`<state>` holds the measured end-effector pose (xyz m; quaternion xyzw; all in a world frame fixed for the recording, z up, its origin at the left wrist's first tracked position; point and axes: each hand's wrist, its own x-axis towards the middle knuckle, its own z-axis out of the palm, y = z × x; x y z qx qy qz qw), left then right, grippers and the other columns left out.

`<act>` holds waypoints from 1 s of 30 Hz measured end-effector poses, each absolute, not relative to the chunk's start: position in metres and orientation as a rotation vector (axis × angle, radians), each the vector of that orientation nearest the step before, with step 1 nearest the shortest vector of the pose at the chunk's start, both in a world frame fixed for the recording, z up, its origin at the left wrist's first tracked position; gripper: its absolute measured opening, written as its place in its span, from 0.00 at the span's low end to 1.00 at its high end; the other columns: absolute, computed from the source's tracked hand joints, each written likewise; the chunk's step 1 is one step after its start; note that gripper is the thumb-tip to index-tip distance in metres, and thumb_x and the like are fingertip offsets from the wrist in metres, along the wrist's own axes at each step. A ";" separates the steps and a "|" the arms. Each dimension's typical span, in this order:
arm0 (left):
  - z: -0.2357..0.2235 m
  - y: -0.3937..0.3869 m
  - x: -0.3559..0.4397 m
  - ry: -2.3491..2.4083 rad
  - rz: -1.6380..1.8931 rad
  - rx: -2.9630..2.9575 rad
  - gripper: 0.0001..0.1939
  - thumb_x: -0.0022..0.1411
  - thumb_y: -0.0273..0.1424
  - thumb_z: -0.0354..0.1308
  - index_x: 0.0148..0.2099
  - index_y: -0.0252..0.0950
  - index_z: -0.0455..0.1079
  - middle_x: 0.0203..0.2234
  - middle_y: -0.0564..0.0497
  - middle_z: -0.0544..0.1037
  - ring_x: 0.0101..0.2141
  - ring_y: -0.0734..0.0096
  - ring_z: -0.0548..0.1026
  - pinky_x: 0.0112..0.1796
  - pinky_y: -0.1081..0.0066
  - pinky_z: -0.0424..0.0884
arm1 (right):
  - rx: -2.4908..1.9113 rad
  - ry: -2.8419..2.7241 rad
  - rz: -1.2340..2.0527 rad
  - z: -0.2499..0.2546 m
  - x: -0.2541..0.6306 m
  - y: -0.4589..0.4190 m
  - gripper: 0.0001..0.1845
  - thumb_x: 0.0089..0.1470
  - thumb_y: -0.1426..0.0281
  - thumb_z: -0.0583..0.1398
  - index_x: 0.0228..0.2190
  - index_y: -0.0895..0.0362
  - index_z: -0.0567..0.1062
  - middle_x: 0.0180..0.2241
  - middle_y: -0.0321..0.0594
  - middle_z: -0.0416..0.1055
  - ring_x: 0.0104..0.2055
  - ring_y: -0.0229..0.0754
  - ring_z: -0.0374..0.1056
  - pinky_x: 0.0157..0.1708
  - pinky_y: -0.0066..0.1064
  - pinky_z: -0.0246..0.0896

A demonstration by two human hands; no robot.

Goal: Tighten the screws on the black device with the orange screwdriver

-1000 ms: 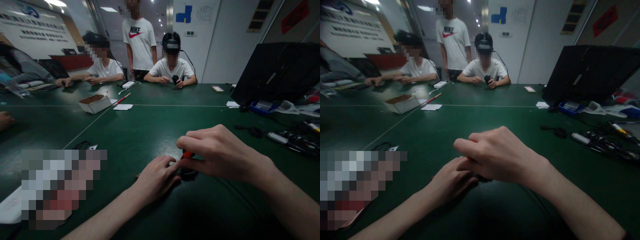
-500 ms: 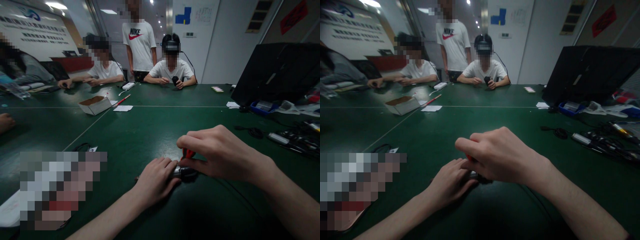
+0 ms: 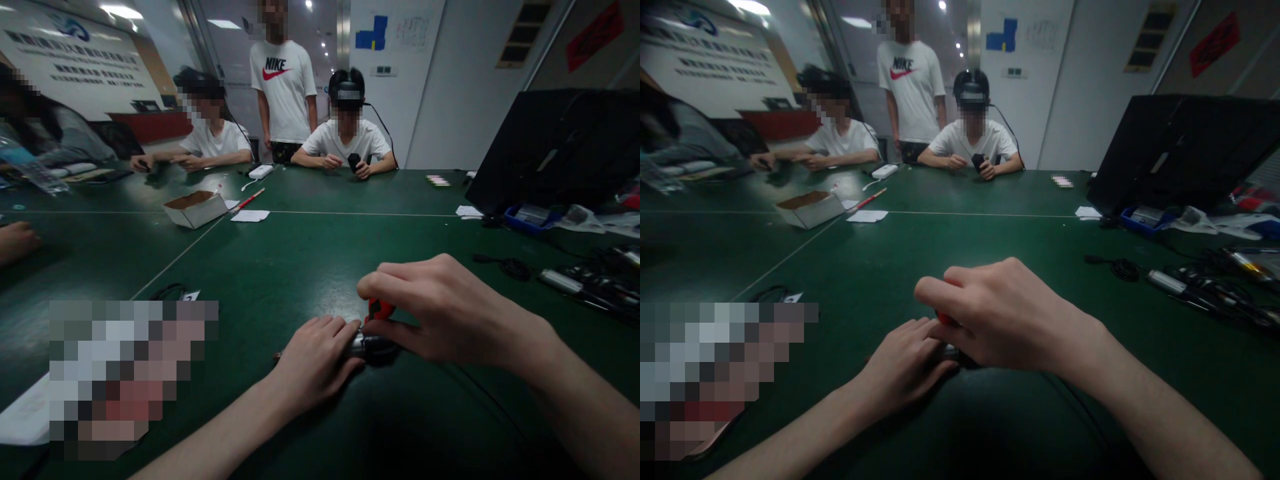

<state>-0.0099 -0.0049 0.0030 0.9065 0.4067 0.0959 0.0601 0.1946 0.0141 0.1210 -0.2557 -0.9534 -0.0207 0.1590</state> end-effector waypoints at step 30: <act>0.000 -0.004 -0.011 1.227 0.293 2.735 0.11 0.63 0.34 0.55 0.47 0.36 0.64 0.37 0.45 0.74 0.38 0.55 0.73 0.38 0.59 0.70 | -0.785 -2.739 0.123 0.125 0.198 0.015 0.11 0.55 0.73 0.57 0.42 0.57 0.65 0.35 0.35 0.69 0.29 0.34 0.62 0.26 0.27 0.49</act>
